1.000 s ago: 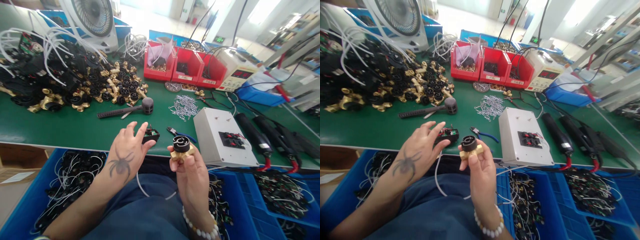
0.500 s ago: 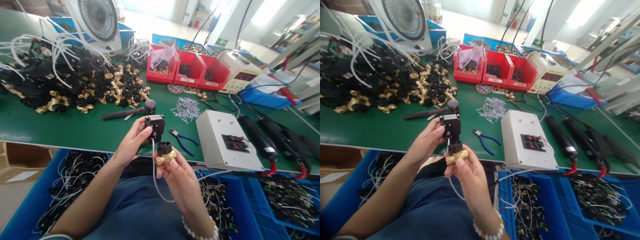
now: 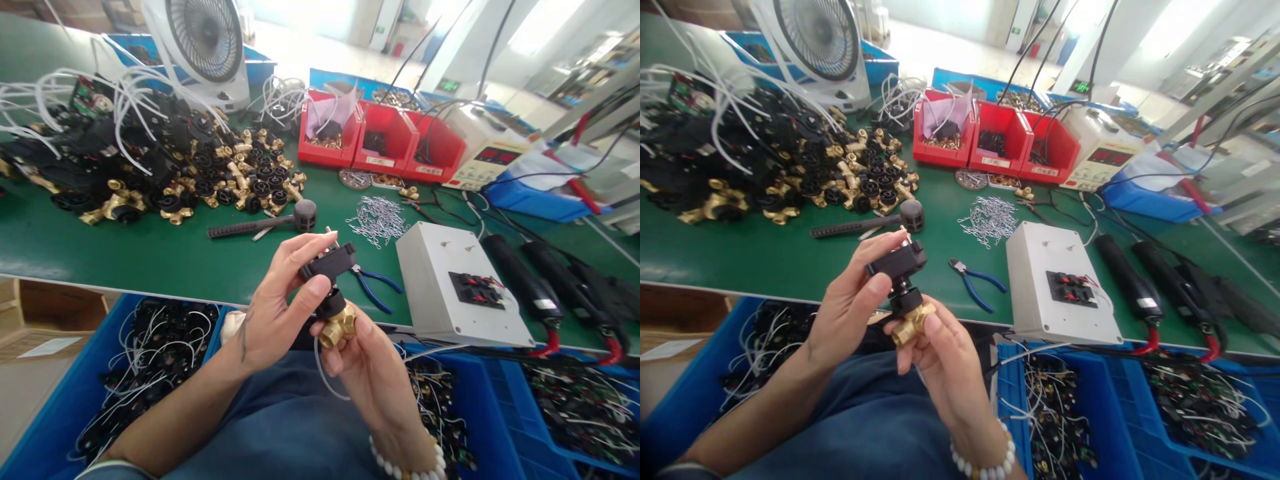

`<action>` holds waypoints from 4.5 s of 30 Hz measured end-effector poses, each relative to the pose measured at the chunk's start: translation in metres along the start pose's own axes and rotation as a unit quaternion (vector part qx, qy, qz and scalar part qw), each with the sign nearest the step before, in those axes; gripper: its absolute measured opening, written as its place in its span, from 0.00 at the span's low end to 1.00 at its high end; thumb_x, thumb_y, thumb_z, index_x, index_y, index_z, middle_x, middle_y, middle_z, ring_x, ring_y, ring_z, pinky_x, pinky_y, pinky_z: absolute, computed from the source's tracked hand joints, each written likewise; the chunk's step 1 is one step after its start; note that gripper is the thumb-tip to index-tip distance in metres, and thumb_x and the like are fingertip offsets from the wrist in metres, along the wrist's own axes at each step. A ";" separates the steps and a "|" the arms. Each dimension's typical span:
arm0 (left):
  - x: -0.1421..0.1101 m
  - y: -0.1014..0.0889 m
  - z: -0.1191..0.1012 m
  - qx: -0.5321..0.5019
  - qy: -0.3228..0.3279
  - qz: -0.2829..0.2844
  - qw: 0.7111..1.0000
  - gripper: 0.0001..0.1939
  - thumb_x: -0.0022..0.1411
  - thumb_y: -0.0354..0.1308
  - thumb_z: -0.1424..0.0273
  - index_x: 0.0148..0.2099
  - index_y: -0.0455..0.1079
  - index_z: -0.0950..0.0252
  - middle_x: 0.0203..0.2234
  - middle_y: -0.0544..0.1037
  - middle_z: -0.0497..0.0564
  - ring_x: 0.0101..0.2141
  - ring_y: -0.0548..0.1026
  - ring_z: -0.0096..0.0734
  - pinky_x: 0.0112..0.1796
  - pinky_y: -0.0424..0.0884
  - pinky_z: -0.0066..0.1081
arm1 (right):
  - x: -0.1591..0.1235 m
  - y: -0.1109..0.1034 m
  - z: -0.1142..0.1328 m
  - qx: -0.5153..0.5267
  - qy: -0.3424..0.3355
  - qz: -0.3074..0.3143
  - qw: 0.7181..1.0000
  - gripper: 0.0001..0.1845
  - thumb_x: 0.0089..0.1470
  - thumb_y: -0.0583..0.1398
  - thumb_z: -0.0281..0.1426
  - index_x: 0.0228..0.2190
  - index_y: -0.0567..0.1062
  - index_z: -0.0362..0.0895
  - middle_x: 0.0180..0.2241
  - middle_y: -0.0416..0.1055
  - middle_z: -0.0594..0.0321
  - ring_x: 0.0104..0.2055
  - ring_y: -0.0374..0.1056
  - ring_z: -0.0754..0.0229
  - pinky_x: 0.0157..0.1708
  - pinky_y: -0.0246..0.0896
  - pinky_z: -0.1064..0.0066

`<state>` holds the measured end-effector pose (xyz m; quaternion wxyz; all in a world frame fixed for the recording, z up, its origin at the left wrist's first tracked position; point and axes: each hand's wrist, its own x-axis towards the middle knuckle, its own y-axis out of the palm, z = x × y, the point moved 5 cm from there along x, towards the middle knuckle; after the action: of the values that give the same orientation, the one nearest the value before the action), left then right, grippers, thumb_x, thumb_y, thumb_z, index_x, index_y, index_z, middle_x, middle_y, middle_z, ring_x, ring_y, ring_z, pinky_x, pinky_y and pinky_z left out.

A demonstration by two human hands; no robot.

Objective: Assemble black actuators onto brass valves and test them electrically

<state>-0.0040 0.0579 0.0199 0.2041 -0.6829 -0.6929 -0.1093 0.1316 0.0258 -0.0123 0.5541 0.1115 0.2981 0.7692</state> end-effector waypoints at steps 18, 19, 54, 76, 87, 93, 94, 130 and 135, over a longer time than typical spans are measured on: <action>-0.008 -0.003 -0.005 0.132 0.045 0.065 0.988 0.38 0.67 0.59 0.51 0.73 0.51 0.50 0.69 0.58 0.55 0.69 0.57 0.48 0.65 0.63 0.46 | 0.001 -0.003 0.006 -0.026 -0.106 -0.083 0.991 0.19 0.59 0.67 0.43 0.49 0.78 0.49 0.31 0.77 0.65 0.25 0.70 0.68 0.29 0.69 0.77; -0.009 -0.002 -0.006 0.147 0.050 0.074 0.985 0.41 0.65 0.61 0.50 0.74 0.49 0.50 0.69 0.58 0.56 0.69 0.57 0.49 0.65 0.64 0.48 | 0.001 -0.003 0.007 -0.028 -0.109 -0.089 0.990 0.20 0.58 0.67 0.43 0.49 0.77 0.49 0.32 0.77 0.64 0.26 0.69 0.68 0.29 0.69 0.76; -0.022 0.028 0.010 0.192 -0.004 0.039 0.981 0.35 0.55 0.68 0.65 0.62 0.60 0.61 0.49 0.73 0.55 0.49 0.75 0.41 0.49 0.79 0.41 | 0.054 -0.033 0.023 -0.205 -0.218 -0.257 0.919 0.26 0.62 0.49 0.51 0.34 0.75 0.45 0.34 0.74 0.59 0.38 0.72 0.57 0.43 0.70 0.61; -0.006 0.011 0.067 0.180 -0.006 0.058 0.982 0.39 0.56 0.70 0.58 0.65 0.59 0.62 0.53 0.74 0.57 0.52 0.77 0.43 0.53 0.77 0.43 | 0.173 -0.090 0.099 -0.894 0.212 0.021 0.393 0.13 0.65 0.63 0.38 0.40 0.77 0.38 0.39 0.76 0.60 0.40 0.74 0.61 0.43 0.73 0.64; -0.016 0.004 0.066 0.090 -0.007 -0.004 0.996 0.36 0.55 0.68 0.64 0.64 0.62 0.60 0.48 0.68 0.53 0.48 0.75 0.37 0.45 0.81 0.37 | 0.118 -0.045 0.118 -0.773 -0.033 -0.084 0.629 0.08 0.62 0.57 0.28 0.40 0.76 0.40 0.38 0.78 0.57 0.37 0.73 0.62 0.37 0.68 0.71; -0.016 0.006 0.059 0.143 0.026 -0.015 0.989 0.36 0.56 0.67 0.62 0.65 0.63 0.62 0.45 0.67 0.52 0.43 0.72 0.35 0.42 0.79 0.37 | 0.053 -0.035 0.093 -0.423 -0.171 -0.068 0.887 0.08 0.60 0.65 0.38 0.37 0.81 0.47 0.20 0.66 0.71 0.21 0.59 0.70 0.21 0.54 0.77; -0.016 0.008 0.058 0.154 0.037 -0.014 0.987 0.37 0.56 0.67 0.62 0.65 0.63 0.62 0.44 0.67 0.52 0.42 0.72 0.35 0.41 0.79 0.37 | 0.049 -0.036 0.086 -0.411 -0.164 -0.058 0.895 0.08 0.60 0.65 0.38 0.38 0.81 0.48 0.22 0.68 0.70 0.22 0.62 0.70 0.22 0.57 0.77; -0.013 0.017 0.055 0.186 0.093 0.022 0.978 0.37 0.56 0.66 0.56 0.65 0.63 0.63 0.42 0.67 0.53 0.42 0.69 0.38 0.43 0.74 0.39 | 0.049 0.013 0.074 -0.713 -0.270 0.118 0.636 0.12 0.64 0.55 0.23 0.33 0.76 0.44 0.36 0.76 0.60 0.39 0.73 0.60 0.39 0.67 0.70; -0.012 0.017 0.059 0.179 0.080 0.028 0.980 0.40 0.54 0.67 0.56 0.66 0.62 0.61 0.43 0.66 0.53 0.42 0.69 0.39 0.44 0.74 0.40 | 0.053 0.004 0.069 -0.659 -0.258 0.080 0.702 0.10 0.64 0.57 0.24 0.33 0.78 0.45 0.35 0.76 0.62 0.39 0.73 0.61 0.40 0.69 0.70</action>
<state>0.0046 0.0728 -0.0405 0.3808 -0.6433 -0.6634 -0.0316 0.1438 0.0971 0.0372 0.4779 -0.0650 -0.4495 0.7519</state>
